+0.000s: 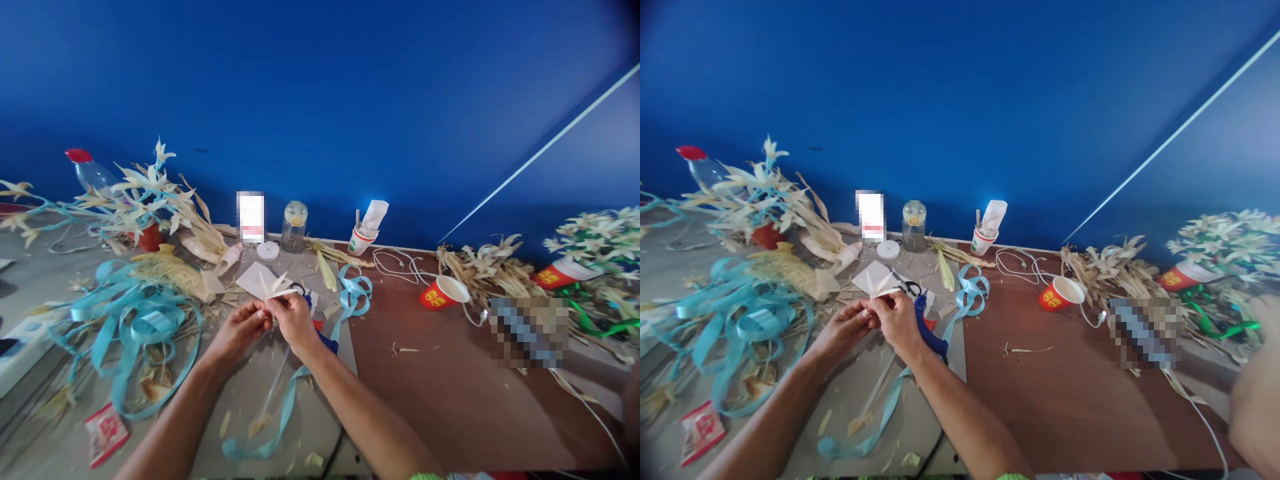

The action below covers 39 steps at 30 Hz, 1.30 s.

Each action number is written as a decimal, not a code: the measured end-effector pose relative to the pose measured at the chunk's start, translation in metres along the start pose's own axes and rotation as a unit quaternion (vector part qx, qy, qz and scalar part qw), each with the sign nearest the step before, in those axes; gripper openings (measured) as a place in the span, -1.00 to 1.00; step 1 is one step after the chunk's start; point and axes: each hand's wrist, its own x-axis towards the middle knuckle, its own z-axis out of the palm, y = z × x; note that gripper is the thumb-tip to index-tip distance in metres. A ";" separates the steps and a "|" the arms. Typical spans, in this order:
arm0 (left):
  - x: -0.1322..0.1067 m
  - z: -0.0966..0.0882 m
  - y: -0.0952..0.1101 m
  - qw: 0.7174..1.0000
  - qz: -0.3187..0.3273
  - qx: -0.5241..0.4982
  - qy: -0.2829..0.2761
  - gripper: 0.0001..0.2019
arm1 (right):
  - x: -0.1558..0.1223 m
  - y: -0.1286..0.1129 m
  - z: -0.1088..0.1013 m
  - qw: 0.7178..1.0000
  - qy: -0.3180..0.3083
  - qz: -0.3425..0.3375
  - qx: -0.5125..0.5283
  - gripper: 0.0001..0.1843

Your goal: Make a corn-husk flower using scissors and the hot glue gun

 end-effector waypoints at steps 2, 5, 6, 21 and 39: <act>-0.001 0.000 0.000 1.000 -0.006 0.000 -0.010 -0.76 | -0.001 -0.004 0.001 1.000 0.004 -0.004 0.012 -0.85; -0.001 0.001 0.001 1.000 -0.011 -0.003 -0.024 -0.76 | -0.002 -0.007 0.000 1.000 0.020 -0.015 0.001 -0.84; -0.002 0.001 0.001 0.999 -0.013 -0.005 -0.029 -0.76 | -0.002 -0.007 -0.001 1.000 0.026 -0.016 -0.005 -0.83; -0.004 -0.002 0.000 0.998 -0.016 0.022 -0.052 -0.78 | 0.003 -0.012 -0.008 0.995 0.086 -0.040 -0.029 -0.77; 0.003 -0.004 -0.001 0.997 0.025 0.009 0.069 -0.80 | 0.001 0.002 -0.004 0.993 -0.006 -0.048 -0.109 -0.88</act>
